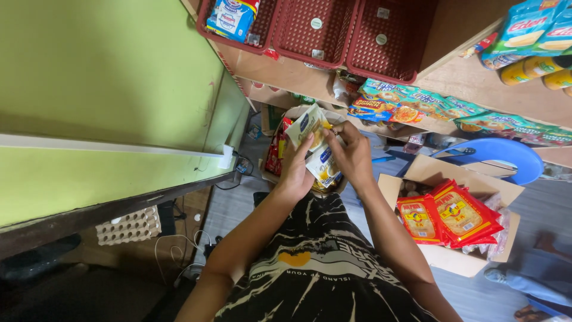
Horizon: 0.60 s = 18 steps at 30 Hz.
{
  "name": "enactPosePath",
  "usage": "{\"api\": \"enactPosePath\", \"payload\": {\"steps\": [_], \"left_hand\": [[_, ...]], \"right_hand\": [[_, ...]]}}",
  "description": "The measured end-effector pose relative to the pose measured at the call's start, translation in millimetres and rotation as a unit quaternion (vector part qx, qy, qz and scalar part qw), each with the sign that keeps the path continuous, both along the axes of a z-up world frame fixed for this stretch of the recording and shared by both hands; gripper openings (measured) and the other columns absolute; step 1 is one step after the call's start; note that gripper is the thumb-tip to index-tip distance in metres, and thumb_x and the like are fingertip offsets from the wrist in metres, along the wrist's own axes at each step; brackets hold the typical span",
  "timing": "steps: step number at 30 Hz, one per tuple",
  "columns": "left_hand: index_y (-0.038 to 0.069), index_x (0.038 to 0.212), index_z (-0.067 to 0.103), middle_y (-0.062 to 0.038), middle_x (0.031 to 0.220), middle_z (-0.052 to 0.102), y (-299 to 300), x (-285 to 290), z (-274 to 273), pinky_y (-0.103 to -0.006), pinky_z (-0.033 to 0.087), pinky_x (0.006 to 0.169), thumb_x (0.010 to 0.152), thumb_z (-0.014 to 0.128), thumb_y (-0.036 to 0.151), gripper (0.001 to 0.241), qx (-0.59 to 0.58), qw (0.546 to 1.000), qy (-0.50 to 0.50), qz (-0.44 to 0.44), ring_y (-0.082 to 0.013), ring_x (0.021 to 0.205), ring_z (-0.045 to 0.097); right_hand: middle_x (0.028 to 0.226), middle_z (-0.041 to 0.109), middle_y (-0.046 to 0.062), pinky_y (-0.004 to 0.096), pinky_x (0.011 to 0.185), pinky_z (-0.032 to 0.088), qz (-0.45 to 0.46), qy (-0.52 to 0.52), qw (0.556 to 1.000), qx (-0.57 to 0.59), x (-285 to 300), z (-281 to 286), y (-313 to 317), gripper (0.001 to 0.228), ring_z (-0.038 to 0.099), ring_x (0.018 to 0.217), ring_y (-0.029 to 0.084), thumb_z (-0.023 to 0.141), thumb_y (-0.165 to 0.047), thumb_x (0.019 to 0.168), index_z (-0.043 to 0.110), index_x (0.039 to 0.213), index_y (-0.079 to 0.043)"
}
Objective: The recorder is taking instant coffee and cereal drink packets from a box on the floor and organizing them onto store shelves.
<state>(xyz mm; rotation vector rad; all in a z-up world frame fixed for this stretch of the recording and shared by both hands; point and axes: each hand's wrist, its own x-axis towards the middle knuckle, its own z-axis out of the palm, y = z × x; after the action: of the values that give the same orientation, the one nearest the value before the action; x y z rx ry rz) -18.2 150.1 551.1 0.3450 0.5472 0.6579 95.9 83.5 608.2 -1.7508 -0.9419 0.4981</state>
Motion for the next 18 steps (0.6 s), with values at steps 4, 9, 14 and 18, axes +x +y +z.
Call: {"api": "enactPosePath", "payload": {"steps": [4, 9, 14, 18], "left_hand": [[0.012, 0.137, 0.054, -0.005, 0.124, 0.066, 3.7, 2.8, 18.1, -0.0396, 0.056, 0.095, 0.099, 0.065, 0.025, 0.042, -0.019, 1.0, -0.013, 0.006, -0.0199, 0.112, 0.067], [0.005, 0.137, 0.055, -0.009, 0.124, 0.066, 10.1, 0.1, 21.3, -0.0399, 0.057, 0.093, 0.102, 0.065, 0.027, 0.043, -0.005, 1.0, -0.018, -0.001, -0.0211, 0.109, 0.068], [0.002, 0.134, 0.057, -0.01, 0.121, 0.069, 14.7, -5.3, 46.6, -0.0382, 0.057, 0.091, 0.102, 0.065, 0.026, 0.041, 0.016, 1.0, 0.007, 0.001, -0.0201, 0.106, 0.069], [0.001, 0.132, 0.06, -0.009, 0.12, 0.07, 14.6, -5.2, 45.2, -0.0364, 0.057, 0.09, 0.1, 0.066, 0.025, 0.04, 0.039, 0.998, 0.026, 0.031, -0.0184, 0.104, 0.07]], "right_hand": [[0.066, 0.063, 0.002, 0.025, 0.051, 0.039, -0.04, -0.028, 0.999, -0.017, -2.8, -5.6, -3.3, 0.018, 0.046, 0.061, 0.003, 0.075, -0.015, 0.098, 0.067, 0.093, 0.001], [0.063, 0.058, 0.0, 0.024, 0.049, 0.033, -0.054, 0.004, 0.998, -0.017, -4.2, -4.8, -7.9, 0.015, 0.042, 0.059, 0.001, 0.073, -0.013, 0.099, 0.067, 0.095, 0.0], [0.068, 0.064, -0.004, 0.02, 0.053, 0.039, -0.032, 0.037, 0.999, 0.011, -4.2, -7.0, -10.9, 0.017, 0.047, 0.064, -0.002, 0.069, -0.014, 0.104, 0.066, 0.094, 0.0], [0.071, 0.063, -0.004, 0.02, 0.054, 0.037, -0.028, 0.094, 0.995, 0.02, -2.7, -12.2, -10.8, 0.018, 0.046, 0.065, -0.001, 0.068, -0.014, 0.104, 0.067, 0.094, 0.001]]}}
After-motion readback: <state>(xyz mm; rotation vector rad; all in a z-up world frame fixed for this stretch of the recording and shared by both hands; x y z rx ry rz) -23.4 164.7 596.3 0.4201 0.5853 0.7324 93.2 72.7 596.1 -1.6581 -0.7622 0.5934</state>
